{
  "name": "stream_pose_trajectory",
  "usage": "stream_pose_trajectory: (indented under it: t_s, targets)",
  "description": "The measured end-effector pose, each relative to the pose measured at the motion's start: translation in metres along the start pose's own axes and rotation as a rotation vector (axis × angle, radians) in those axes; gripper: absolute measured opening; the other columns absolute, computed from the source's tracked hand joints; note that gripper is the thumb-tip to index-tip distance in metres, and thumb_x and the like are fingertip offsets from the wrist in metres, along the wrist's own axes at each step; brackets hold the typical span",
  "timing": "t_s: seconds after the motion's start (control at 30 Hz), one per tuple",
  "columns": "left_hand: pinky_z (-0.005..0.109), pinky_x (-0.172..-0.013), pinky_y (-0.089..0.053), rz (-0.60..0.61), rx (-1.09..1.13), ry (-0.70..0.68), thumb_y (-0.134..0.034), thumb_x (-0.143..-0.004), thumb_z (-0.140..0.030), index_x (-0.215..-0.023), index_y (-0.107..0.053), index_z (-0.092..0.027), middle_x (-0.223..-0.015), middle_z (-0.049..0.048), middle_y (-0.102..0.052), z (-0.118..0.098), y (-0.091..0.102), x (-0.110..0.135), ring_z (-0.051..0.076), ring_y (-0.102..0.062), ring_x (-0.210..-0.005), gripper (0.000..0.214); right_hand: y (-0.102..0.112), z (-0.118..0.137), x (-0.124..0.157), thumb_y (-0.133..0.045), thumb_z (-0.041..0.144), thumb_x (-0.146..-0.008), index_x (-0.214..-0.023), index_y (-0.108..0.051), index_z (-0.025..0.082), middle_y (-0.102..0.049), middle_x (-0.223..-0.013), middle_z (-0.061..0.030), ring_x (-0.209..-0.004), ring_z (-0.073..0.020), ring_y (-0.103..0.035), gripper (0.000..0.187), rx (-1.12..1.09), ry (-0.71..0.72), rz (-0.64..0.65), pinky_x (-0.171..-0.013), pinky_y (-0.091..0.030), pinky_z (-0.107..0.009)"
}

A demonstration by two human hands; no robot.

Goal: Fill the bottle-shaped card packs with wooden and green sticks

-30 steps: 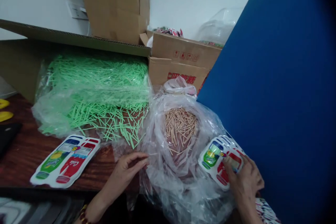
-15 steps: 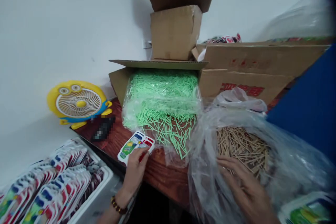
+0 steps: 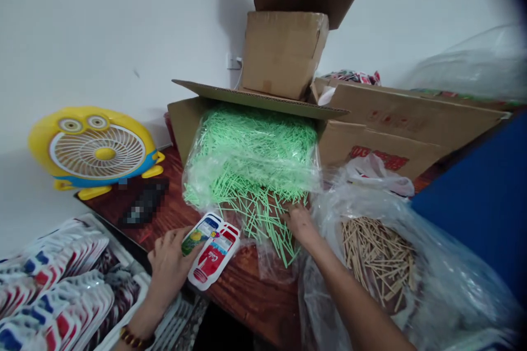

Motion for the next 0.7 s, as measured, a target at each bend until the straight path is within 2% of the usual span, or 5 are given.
stream_pose_trajectory:
  t_s: [0.17,0.33,0.5,0.6,0.7]
  targets:
    - [0.044,-0.079,-0.037,0.138,-0.019,0.013,-0.049,-0.086,-0.049,-0.123,-0.057,-0.023,-0.118,0.0117,-0.059,0.014,-0.017,-0.012,0.034,-0.049,-0.104,0.046,-0.018,0.001,0.004,-0.058,0.037,-0.085,-0.096,-0.066,0.011,-0.064,-0.107,-0.0173,-0.106,-0.0278,-0.058,0.029,0.046,0.015,0.091,-0.088,-0.041,-0.034]
    - [0.043,-0.08,-0.037,0.127,-0.013,0.027,-0.049,-0.086,-0.048,-0.122,-0.058,-0.023,-0.118,0.0118,-0.059,0.016,-0.021,-0.014,0.034,-0.05,-0.104,0.044,-0.023,0.023,0.012,-0.056,0.034,-0.087,-0.104,-0.063,0.017,-0.064,-0.112,-0.011,-0.107,-0.0228,-0.058,0.026,-0.013,0.106,0.124,-0.087,-0.042,-0.029]
    - [0.04,-0.079,-0.037,0.106,0.007,0.018,-0.048,-0.086,-0.048,-0.119,-0.061,-0.022,-0.115,0.0105,-0.061,0.015,-0.02,-0.018,0.032,-0.051,-0.102,0.043,-0.012,0.002,0.023,-0.059,0.038,-0.084,-0.123,-0.053,0.012,-0.059,-0.121,-0.0195,-0.109,-0.0293,-0.058,0.047,0.035,-0.016,0.089,-0.084,-0.044,-0.035]
    - [0.04,-0.078,-0.037,0.127,0.021,0.008,-0.05,-0.086,-0.048,-0.119,-0.062,-0.024,-0.114,0.01,-0.061,0.015,-0.024,-0.021,0.032,-0.051,-0.101,0.043,-0.018,-0.004,0.03,-0.057,0.045,-0.084,-0.114,-0.058,0.01,-0.066,-0.106,-0.019,-0.098,-0.0306,-0.063,0.046,0.099,-0.059,0.182,-0.078,-0.046,-0.035]
    - [0.04,-0.08,-0.037,0.123,0.019,0.0,-0.05,-0.086,-0.047,-0.118,-0.062,-0.023,-0.113,0.0098,-0.061,0.014,-0.026,-0.021,0.032,-0.051,-0.102,0.042,-0.021,0.013,0.03,-0.057,0.043,-0.084,-0.107,-0.061,0.012,-0.067,-0.106,-0.0172,-0.102,-0.0289,-0.062,0.039,0.094,-0.017,0.178,-0.082,-0.045,-0.033]
Point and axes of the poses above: each hand's wrist, its own x-axis away from the middle knuckle, its own y-axis out of the back of the hand, z = x × y, the point moved 8 cm from there along -x, towards the middle knuckle
